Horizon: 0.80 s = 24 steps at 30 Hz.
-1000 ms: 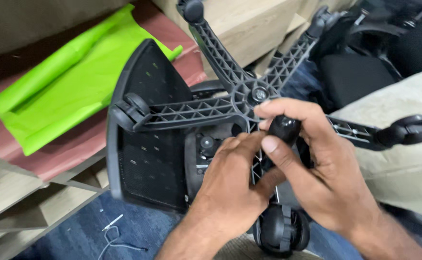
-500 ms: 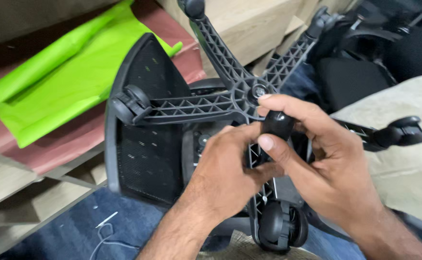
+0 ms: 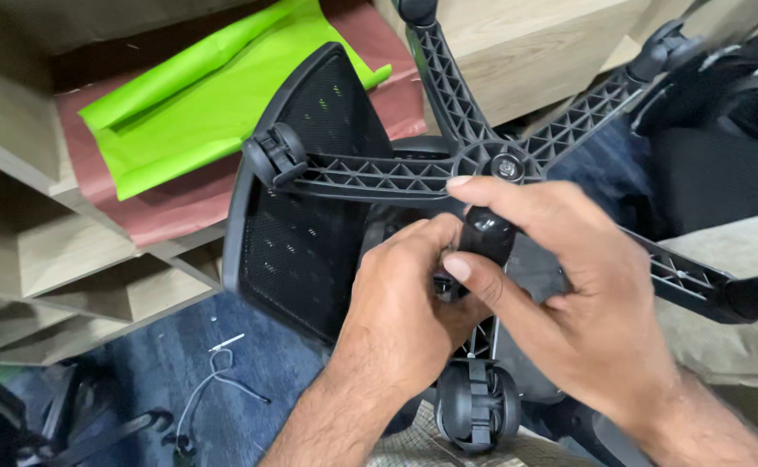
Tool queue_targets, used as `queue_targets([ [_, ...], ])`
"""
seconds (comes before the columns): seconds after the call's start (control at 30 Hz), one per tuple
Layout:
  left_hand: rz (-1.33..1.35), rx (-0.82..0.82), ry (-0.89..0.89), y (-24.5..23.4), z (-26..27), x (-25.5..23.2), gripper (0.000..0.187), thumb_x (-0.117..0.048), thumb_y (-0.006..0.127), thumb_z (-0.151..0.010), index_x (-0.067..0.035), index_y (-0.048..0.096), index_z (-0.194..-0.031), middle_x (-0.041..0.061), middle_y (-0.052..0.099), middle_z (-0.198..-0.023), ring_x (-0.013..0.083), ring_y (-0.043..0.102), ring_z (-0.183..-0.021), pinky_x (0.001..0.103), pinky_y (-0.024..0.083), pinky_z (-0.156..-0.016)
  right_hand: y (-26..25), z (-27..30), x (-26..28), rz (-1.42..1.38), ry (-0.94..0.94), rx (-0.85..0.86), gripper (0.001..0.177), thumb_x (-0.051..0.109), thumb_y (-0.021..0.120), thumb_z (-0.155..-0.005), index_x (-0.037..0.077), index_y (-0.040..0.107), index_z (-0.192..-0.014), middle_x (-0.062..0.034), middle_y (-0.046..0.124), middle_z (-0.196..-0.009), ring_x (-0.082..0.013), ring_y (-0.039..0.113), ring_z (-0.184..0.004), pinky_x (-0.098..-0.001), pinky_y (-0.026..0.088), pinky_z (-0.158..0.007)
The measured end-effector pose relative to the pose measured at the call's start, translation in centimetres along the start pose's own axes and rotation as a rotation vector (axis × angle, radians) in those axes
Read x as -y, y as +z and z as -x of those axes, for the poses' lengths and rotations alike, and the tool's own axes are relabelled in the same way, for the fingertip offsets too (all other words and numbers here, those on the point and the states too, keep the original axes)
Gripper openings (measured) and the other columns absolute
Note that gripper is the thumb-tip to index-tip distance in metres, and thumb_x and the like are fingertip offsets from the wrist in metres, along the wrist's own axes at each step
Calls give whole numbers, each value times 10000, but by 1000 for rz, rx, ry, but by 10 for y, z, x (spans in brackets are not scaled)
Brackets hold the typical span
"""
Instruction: The person holds a black office chair base upside down and repeatedly twists a small black cylindrical component with both hands, attempting to fit it into the central hub. The person rotates the base slightly during the process but does not complete the attachment.
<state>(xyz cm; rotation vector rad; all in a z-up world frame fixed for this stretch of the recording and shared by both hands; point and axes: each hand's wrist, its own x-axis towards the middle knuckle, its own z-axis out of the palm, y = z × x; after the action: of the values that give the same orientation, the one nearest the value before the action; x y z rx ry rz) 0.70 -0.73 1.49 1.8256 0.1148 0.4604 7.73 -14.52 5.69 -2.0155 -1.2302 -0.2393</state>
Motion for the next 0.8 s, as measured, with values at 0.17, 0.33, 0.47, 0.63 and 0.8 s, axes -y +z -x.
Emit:
queue_targets([
  [0.17,-52,73,0,-3,8,-5,376,-88,727,-853,-74,666,-1224,154,760,-1072,362,721,-1040,396,564,-841,-3,-2,-5,-223,61,59,455,130,617,-1003,63,545,-1447,-92,721,-1231,-173,705,-1139,-307,540,-970],
  [0.33,-81,14,-164,4,7,-14,336,-142,740,-852,-89,682,-1179,114,791,-1067,294,757,-1047,368,586,-822,-6,0,-14,-211,35,89,429,130,638,-987,53,562,-1401,-106,709,-1287,-184,710,-1168,-309,544,-971],
  [0.47,-166,-78,-322,13,1,-19,343,-168,793,-753,-94,674,-1066,85,767,-902,263,769,-836,373,580,-713,-9,2,-23,-136,0,66,505,167,770,-914,57,597,-1376,-110,696,-1245,-175,703,-1100,-293,561,-915],
  [0.63,-215,-148,-361,26,3,-21,297,-177,827,-715,-47,656,-920,135,715,-815,278,716,-759,373,568,-710,-14,6,-29,-193,1,76,520,155,795,-883,55,609,-1359,-100,708,-1247,-166,709,-1093,-286,563,-919],
  [0.8,-127,-63,-48,23,17,-20,361,-136,686,-879,-61,654,-1231,187,739,-1100,361,705,-1033,404,551,-817,-17,10,-27,-265,-13,121,489,122,725,-947,43,569,-1403,-106,704,-1373,-202,705,-1260,-314,542,-1032],
])
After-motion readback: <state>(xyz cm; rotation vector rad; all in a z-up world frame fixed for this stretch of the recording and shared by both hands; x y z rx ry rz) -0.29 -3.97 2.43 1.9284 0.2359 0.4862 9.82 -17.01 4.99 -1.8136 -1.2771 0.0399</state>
